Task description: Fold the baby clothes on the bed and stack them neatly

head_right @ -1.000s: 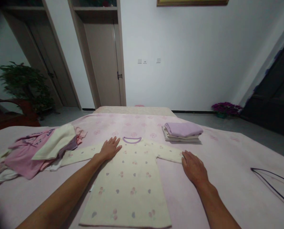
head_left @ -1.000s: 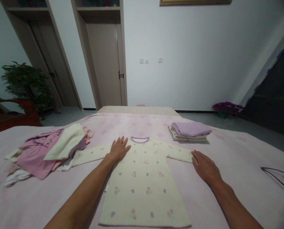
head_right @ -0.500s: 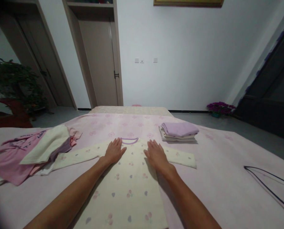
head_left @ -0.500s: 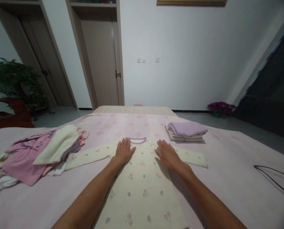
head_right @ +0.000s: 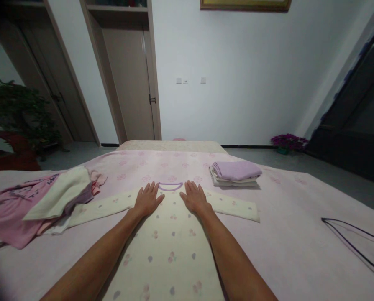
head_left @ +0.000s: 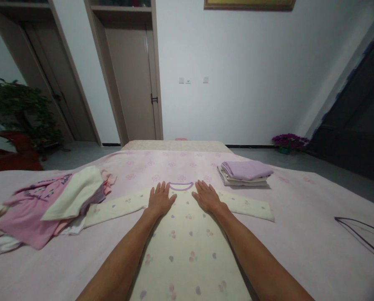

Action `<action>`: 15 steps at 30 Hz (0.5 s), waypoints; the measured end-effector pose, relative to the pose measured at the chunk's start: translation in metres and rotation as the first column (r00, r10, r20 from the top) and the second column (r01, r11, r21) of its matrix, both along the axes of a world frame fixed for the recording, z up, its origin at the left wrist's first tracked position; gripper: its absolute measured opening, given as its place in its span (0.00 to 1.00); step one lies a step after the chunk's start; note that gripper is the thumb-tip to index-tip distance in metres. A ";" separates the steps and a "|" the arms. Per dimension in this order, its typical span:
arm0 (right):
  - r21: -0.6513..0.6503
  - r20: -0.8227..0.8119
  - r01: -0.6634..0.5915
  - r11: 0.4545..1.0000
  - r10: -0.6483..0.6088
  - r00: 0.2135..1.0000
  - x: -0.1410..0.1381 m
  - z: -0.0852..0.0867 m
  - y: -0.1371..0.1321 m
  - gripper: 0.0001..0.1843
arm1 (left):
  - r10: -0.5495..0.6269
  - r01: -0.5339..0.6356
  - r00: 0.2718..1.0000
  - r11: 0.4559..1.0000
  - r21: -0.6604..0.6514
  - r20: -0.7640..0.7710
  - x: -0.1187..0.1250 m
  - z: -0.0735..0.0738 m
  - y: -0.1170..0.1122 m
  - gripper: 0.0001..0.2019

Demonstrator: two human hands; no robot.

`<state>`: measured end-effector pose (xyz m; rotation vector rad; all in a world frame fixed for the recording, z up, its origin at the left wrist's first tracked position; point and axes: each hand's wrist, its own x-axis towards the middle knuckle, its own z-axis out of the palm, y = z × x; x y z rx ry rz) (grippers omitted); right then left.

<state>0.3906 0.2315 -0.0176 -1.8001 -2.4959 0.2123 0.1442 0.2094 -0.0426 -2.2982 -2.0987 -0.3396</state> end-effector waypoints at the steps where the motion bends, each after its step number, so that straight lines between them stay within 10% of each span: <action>1: -0.012 0.016 0.015 1.000 -0.015 1.000 0.000 0.002 0.001 0.39 | 0.001 -0.001 1.000 1.000 -0.007 0.002 0.000 0.000 0.000 0.37; 10: 0.068 -0.005 0.087 0.994 -0.087 0.996 -0.036 0.006 -0.047 0.41 | -0.053 0.054 0.998 0.998 -0.045 0.025 -0.005 0.005 0.000 0.38; 15: 0.065 -0.036 0.058 0.996 -0.055 0.998 -0.040 -0.003 -0.068 0.41 | -0.133 0.136 0.990 0.989 -0.053 0.056 -0.050 0.010 -0.006 0.30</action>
